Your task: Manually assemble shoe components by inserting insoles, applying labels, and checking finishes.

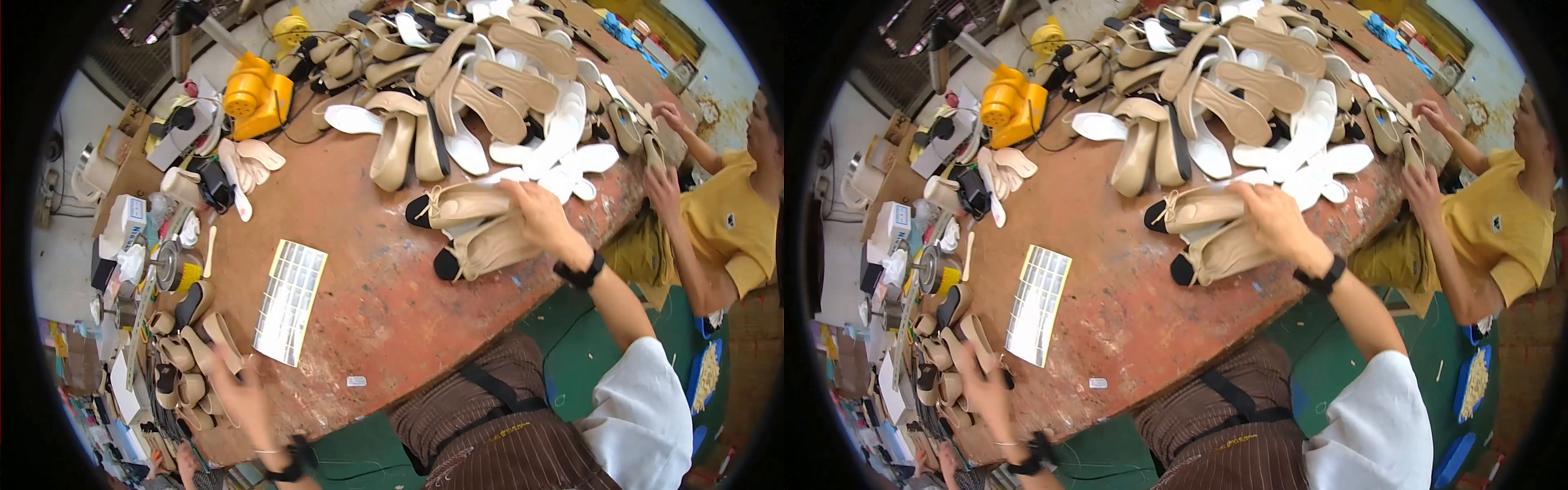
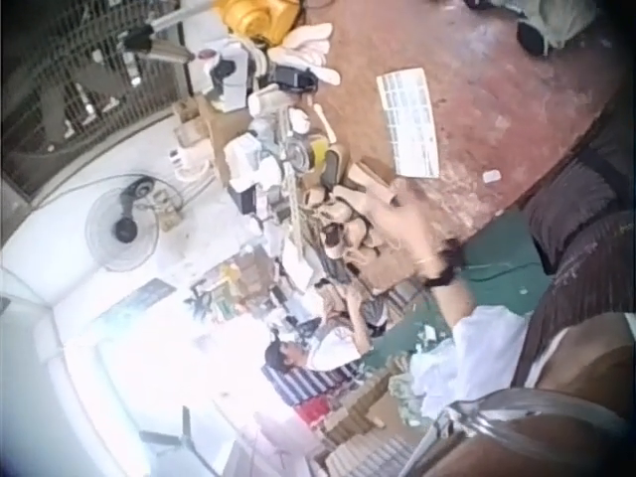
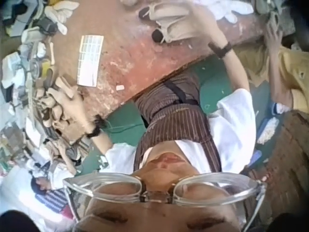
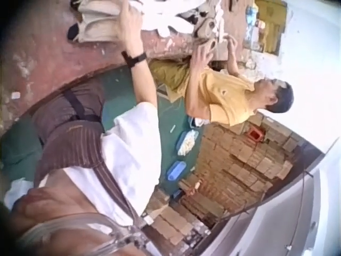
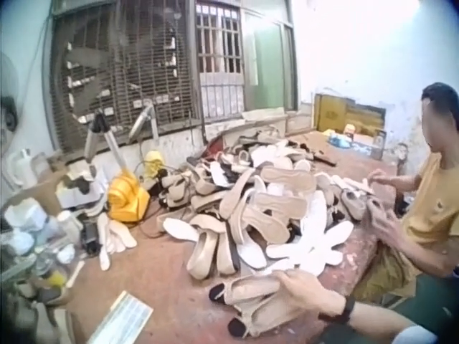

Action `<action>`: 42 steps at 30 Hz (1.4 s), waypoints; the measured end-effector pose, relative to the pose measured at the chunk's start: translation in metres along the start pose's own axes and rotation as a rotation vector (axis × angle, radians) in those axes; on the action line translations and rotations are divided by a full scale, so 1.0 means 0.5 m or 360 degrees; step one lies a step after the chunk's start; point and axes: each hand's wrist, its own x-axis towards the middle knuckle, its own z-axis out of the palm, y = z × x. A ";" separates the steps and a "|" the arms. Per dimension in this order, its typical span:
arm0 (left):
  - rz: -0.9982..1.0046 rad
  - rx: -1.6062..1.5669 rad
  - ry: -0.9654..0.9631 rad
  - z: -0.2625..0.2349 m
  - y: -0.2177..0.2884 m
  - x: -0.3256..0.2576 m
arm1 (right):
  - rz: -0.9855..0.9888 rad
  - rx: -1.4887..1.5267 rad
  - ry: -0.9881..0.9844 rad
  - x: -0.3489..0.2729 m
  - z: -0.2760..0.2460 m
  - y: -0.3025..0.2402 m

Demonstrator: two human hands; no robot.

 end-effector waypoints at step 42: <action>-0.0198 0.0032 -0.0680 0.267 0.311 -0.217 | 0.0493 0.1047 0.0027 -0.144 0.084 -0.340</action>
